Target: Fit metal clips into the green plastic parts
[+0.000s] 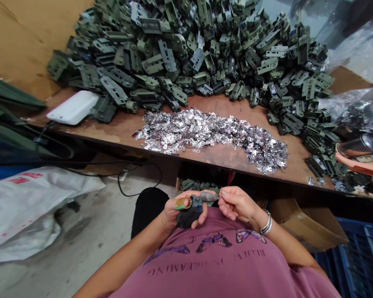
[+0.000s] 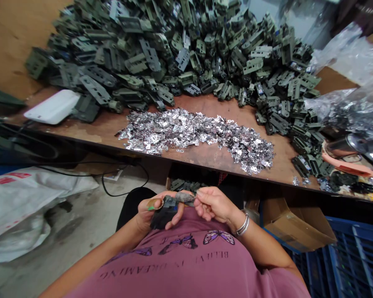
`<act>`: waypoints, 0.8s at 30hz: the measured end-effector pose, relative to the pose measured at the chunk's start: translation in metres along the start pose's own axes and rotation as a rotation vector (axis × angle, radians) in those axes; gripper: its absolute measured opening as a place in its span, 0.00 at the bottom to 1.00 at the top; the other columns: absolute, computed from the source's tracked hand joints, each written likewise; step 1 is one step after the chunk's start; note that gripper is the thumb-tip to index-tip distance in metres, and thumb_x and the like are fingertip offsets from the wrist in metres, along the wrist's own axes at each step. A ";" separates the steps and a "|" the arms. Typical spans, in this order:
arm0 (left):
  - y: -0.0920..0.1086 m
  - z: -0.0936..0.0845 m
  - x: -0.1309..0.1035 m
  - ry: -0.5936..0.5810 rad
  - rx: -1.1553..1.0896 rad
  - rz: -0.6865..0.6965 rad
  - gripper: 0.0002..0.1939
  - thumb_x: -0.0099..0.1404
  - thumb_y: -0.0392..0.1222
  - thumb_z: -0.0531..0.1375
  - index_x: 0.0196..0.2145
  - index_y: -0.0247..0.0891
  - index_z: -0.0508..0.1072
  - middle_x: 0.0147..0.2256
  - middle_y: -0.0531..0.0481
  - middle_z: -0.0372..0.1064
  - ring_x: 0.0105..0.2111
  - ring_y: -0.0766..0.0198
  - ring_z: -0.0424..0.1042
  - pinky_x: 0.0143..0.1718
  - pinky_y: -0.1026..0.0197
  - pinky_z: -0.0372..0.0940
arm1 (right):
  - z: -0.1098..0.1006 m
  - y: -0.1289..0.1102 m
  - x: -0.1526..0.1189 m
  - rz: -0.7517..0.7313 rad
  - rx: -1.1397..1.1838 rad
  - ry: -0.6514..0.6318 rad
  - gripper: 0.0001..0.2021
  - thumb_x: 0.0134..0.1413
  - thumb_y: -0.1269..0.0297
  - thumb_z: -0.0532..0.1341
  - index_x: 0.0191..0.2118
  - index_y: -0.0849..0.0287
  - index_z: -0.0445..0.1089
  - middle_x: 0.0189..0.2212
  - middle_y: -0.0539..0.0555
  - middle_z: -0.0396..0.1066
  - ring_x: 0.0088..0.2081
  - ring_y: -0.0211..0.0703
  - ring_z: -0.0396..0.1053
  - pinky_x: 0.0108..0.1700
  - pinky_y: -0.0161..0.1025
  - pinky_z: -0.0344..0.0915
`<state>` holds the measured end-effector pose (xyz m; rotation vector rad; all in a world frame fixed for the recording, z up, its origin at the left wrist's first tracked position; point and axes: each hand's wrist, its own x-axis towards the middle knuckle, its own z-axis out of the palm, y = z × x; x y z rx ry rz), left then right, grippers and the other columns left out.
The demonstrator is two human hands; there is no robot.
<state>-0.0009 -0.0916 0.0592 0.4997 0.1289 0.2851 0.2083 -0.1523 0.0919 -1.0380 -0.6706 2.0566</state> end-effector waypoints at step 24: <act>-0.010 0.001 0.003 -0.014 -0.119 0.081 0.30 0.58 0.54 0.62 0.52 0.31 0.74 0.28 0.42 0.76 0.18 0.63 0.71 0.16 0.67 0.59 | -0.008 0.014 -0.008 -0.730 -0.726 0.275 0.07 0.59 0.62 0.62 0.40 0.58 0.73 0.27 0.55 0.75 0.25 0.39 0.73 0.27 0.36 0.72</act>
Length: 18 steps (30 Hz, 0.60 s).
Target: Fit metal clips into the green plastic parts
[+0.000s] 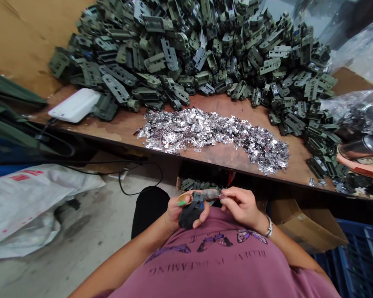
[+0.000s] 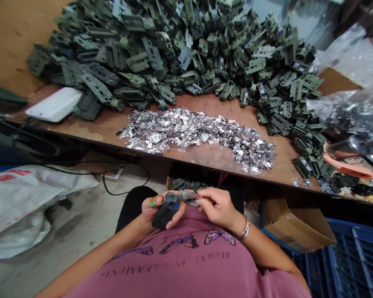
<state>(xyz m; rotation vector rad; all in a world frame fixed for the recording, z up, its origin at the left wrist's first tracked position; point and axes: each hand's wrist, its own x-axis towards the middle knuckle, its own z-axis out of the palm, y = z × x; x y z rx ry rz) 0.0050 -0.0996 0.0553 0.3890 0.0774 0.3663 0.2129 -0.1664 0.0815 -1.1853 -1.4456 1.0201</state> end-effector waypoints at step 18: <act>0.003 0.000 0.001 0.021 0.069 -0.053 0.33 0.57 0.52 0.63 0.55 0.28 0.70 0.30 0.40 0.76 0.19 0.63 0.72 0.18 0.67 0.60 | 0.006 0.000 -0.004 0.350 0.296 -0.048 0.16 0.63 0.53 0.57 0.30 0.59 0.67 0.20 0.47 0.67 0.16 0.30 0.60 0.18 0.28 0.57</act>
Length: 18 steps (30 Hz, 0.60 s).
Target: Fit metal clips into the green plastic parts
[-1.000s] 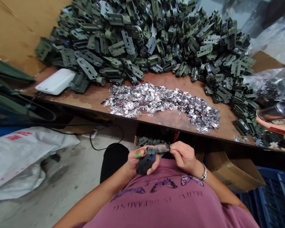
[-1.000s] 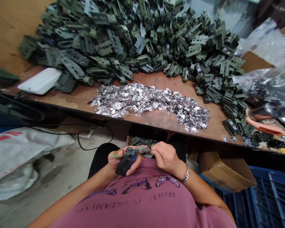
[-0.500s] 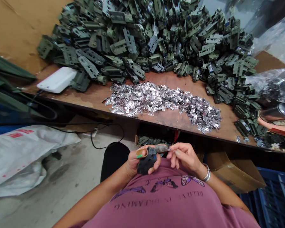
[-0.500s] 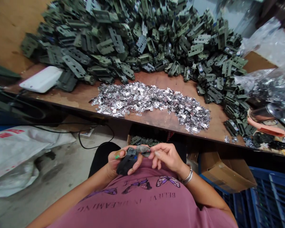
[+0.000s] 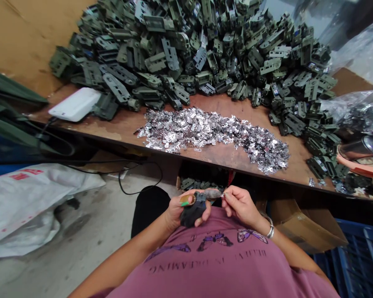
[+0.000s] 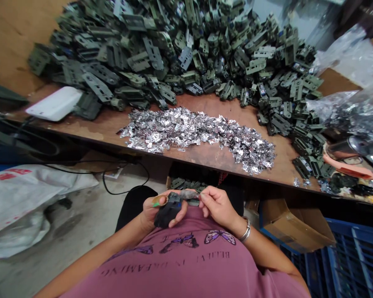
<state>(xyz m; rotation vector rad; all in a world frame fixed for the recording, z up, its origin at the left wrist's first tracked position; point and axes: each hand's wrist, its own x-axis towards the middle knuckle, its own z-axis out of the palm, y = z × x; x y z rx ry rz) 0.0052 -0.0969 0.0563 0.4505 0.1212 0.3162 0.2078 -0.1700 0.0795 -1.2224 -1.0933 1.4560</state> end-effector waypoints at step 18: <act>0.002 -0.006 -0.003 0.145 -0.058 0.026 0.20 0.57 0.52 0.62 0.38 0.31 0.75 0.29 0.39 0.77 0.21 0.60 0.75 0.18 0.67 0.64 | -0.132 0.069 -0.053 0.043 -1.125 0.595 0.11 0.52 0.70 0.59 0.40 0.65 0.76 0.35 0.65 0.78 0.35 0.52 0.77 0.41 0.48 0.74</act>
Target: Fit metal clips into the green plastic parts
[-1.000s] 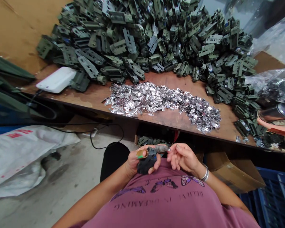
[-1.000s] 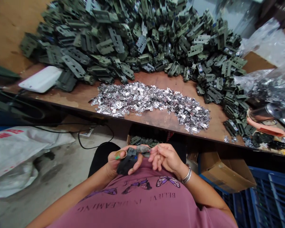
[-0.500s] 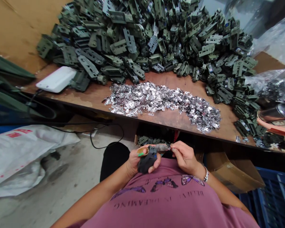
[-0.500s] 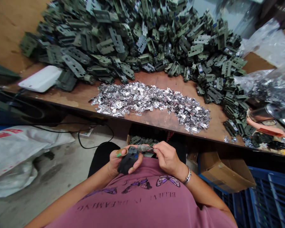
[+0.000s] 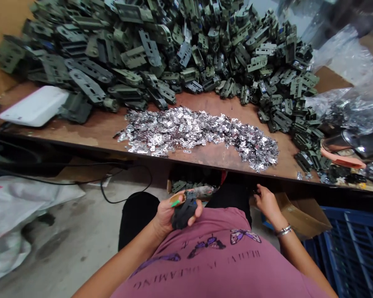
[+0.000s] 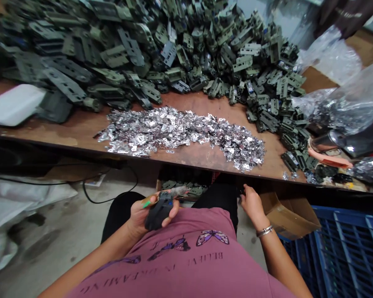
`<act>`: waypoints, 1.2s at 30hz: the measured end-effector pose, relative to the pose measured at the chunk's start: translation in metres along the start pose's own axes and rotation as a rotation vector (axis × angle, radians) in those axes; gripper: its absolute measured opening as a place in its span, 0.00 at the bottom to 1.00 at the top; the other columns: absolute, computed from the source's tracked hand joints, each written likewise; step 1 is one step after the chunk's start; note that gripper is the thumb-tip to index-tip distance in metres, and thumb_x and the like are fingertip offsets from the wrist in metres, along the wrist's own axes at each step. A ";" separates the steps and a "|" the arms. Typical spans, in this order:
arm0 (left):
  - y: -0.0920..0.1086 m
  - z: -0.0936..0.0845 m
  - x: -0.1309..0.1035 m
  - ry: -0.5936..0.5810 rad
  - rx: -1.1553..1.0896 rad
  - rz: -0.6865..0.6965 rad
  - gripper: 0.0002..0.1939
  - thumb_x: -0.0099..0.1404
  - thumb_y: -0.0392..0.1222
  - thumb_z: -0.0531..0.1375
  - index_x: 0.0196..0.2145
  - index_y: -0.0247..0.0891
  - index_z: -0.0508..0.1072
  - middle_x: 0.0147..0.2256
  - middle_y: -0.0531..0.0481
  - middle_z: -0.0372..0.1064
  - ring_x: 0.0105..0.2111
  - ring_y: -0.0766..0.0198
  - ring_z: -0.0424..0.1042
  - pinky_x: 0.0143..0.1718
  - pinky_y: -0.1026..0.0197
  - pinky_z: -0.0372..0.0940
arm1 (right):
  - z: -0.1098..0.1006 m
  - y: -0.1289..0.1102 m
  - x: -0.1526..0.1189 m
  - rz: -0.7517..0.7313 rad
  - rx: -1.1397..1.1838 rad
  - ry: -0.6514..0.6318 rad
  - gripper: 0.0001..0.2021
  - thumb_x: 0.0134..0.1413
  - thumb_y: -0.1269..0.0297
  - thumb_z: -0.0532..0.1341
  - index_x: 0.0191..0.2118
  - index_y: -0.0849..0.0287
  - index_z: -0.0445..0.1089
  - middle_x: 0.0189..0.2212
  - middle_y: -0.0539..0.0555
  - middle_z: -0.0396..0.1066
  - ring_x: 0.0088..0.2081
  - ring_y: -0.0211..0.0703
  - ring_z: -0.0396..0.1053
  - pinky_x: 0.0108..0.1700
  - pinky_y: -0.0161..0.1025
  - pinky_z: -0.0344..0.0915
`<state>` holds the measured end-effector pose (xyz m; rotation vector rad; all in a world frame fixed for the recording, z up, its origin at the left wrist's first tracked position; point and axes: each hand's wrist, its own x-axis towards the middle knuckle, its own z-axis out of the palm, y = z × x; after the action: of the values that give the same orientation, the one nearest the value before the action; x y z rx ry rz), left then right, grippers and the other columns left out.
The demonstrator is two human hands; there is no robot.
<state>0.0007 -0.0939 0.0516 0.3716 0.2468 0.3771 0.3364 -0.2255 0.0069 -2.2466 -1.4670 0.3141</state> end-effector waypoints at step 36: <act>0.038 0.050 0.002 0.567 -0.002 0.119 0.09 0.62 0.37 0.61 0.40 0.31 0.74 0.34 0.42 0.78 0.25 0.64 0.75 0.22 0.66 0.68 | 0.003 -0.151 0.131 -0.769 0.086 -0.193 0.13 0.62 0.73 0.54 0.46 0.59 0.74 0.42 0.60 0.76 0.42 0.46 0.74 0.46 0.43 0.70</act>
<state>0.0054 -0.0756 0.1117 0.2712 0.7800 0.5967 0.2664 -0.0540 0.0821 -1.4597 -2.2255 0.3344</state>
